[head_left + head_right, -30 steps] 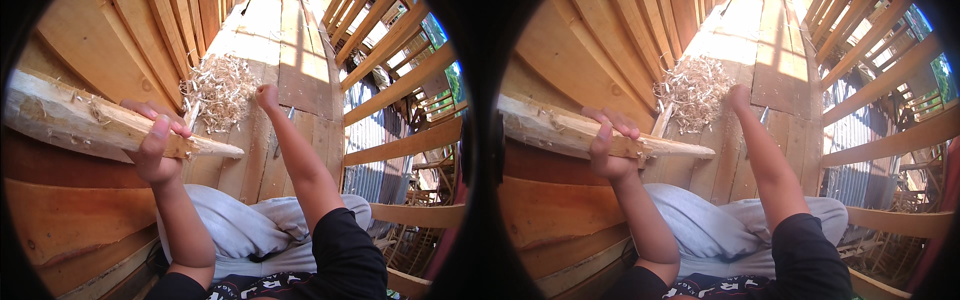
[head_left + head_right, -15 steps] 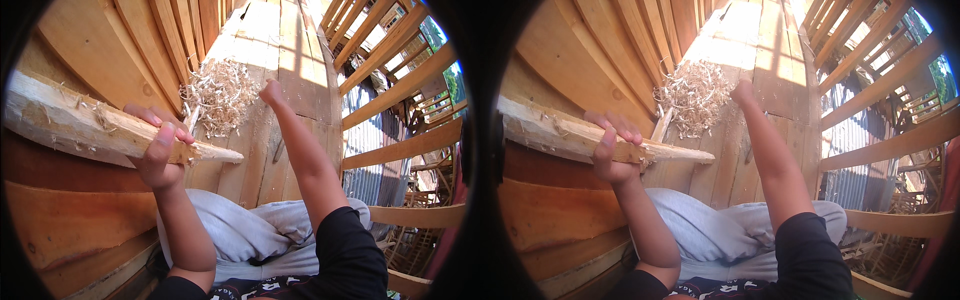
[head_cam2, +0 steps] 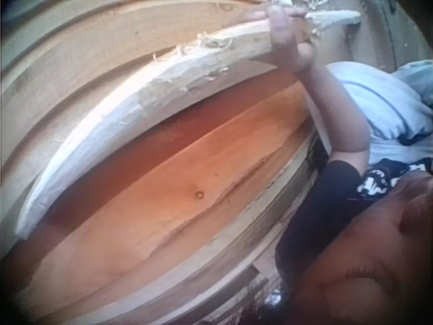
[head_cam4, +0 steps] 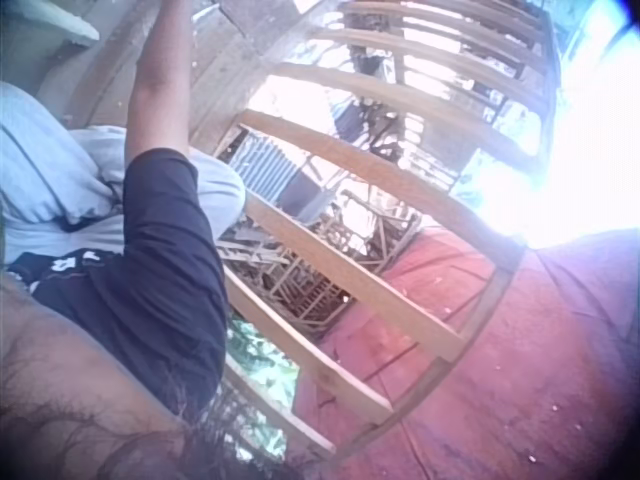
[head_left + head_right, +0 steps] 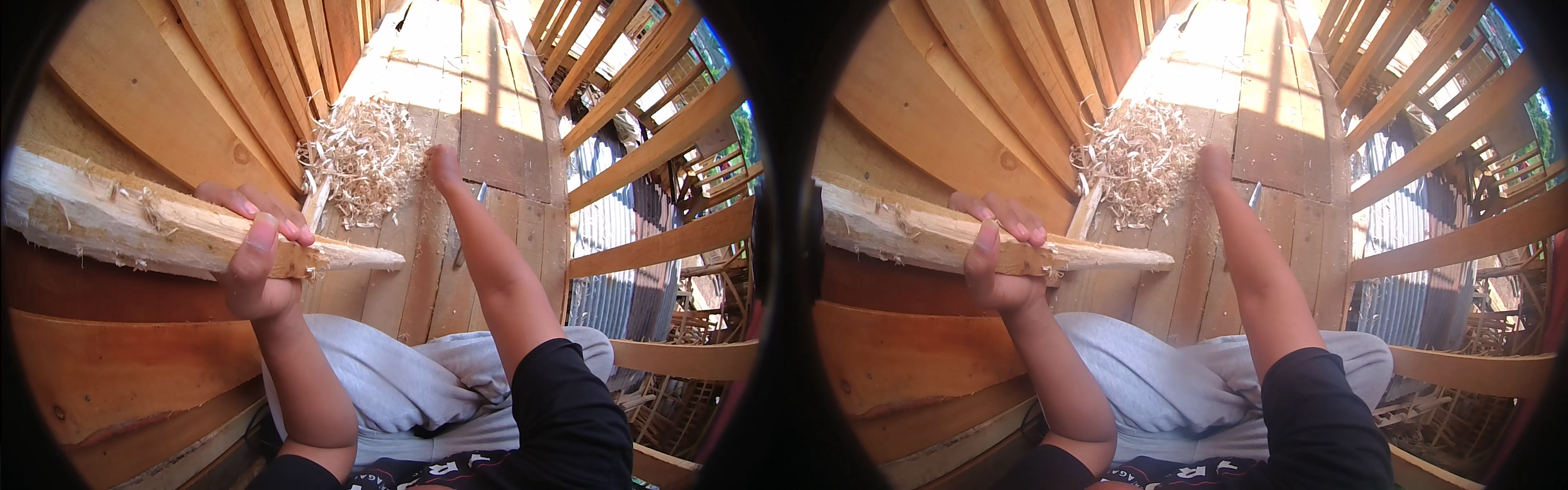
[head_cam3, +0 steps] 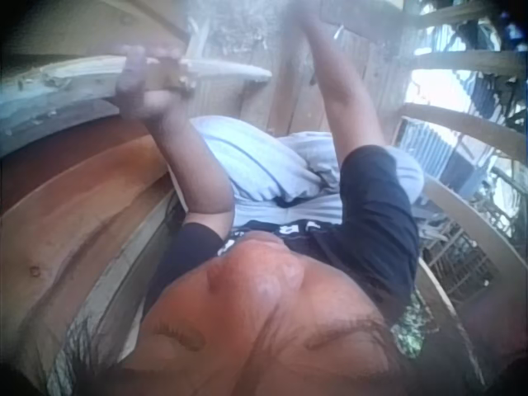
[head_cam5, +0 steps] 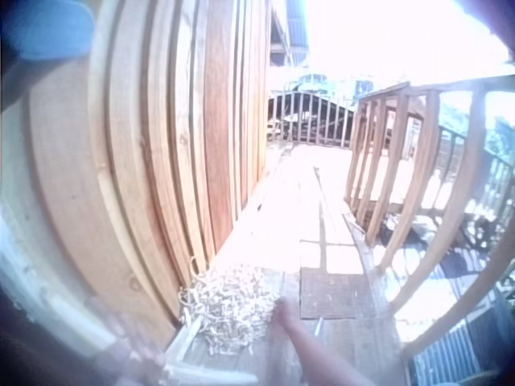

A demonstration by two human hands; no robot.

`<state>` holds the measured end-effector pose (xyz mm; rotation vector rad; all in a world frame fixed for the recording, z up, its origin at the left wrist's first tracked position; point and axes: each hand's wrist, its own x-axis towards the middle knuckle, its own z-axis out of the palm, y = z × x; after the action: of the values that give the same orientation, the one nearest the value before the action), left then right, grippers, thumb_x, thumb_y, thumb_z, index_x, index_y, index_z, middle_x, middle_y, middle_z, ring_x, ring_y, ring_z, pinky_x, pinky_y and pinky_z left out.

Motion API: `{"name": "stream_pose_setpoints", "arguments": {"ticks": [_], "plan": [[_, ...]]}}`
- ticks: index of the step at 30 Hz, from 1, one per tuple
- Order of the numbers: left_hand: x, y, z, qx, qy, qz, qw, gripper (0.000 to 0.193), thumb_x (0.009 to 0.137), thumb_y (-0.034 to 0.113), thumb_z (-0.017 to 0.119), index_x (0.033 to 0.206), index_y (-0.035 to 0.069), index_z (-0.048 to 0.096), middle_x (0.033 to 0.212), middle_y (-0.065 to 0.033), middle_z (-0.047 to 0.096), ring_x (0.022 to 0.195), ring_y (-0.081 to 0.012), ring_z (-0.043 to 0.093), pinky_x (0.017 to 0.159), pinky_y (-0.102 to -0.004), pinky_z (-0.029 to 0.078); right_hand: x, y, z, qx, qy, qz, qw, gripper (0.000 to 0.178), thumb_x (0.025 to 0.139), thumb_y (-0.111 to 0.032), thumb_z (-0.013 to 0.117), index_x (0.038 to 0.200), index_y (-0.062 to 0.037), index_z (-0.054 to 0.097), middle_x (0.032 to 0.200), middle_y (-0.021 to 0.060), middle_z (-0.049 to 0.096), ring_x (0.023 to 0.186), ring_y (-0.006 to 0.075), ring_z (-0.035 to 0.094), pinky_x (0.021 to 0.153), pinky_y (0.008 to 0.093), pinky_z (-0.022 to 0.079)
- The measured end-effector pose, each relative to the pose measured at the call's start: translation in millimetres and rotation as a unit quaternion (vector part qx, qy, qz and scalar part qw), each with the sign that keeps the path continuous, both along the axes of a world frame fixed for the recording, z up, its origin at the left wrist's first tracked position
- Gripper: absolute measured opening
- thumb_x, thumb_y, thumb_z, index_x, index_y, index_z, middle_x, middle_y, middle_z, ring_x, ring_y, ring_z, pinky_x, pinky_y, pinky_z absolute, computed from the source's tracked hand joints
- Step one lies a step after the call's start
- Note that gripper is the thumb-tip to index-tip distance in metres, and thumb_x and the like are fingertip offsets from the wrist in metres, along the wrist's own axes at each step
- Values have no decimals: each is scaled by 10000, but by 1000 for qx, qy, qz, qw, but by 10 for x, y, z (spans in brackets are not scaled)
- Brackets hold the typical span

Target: The person sits cross-legged on a wooden floor and uses a knife to carve a long piece of wood. They repeatedly shave off thin strips of wood, rotating the piece to work on different sides.

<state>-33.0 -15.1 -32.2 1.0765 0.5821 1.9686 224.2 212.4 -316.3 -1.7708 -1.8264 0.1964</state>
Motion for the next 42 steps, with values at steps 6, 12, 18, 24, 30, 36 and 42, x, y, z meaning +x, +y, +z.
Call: {"name": "stream_pose_setpoints", "arguments": {"ticks": [6,12,18,24,30,36,42], "plan": [[74,25,-19,-5,6,-13,1000,210,765,104,563,912,55,421,651,-86,484,557,-161,472,557,-282,465,404,510,73,-87,460,-295,833,201,800,69,544,892,20,715,798,153,695,691,241,680,628,300,541],[-113,-27,-48,-5,29,8,1000,199,782,138,562,920,64,440,655,-82,483,571,-160,475,560,-285,461,-490,205,1392,-210,533,186,799,322,838,-60,686,1144,26,631,1128,149,649,948,222,664,786,321,593],[21,7,10,-13,0,11,1000,226,741,81,579,901,39,424,630,-89,484,516,-159,485,534,-266,474,-111,186,1158,-155,121,54,979,519,738,-116,689,1234,-5,587,1160,194,638,1082,315,609,944,394,486],[21,20,-4,-11,8,18,1000,242,734,89,585,902,38,418,619,-91,484,495,-167,487,535,-265,473,151,13,445,-131,-144,49,980,720,696,-98,668,1357,36,415,1417,275,371,1347,413,312,1120,438,266],[-15,19,-32,5,5,-7,1000,254,737,84,569,920,35,399,641,-105,495,527,-175,489,542,-273,470,329,263,149,-57,-102,129,985,743,627,7,645,1344,-9,450,1394,260,417,1305,398,389,1088,394,351],[-4,36,-32,9,-6,-25,1000,247,739,82,557,915,39,390,651,-113,492,543,-175,475,547,-279,465,456,439,111,-115,-89,234,961,477,650,-28,664,1121,13,599,1115,208,602,1052,369,580,907,398,488],[-34,9,-42,-4,14,-2,1000,226,762,125,552,919,53,406,656,-95,480,561,-167,466,557,-285,457,281,-10,366,-116,-88,233,961,410,649,-9,612,1055,37,632,1103,209,609,1044,375,583,905,386,491]]}}
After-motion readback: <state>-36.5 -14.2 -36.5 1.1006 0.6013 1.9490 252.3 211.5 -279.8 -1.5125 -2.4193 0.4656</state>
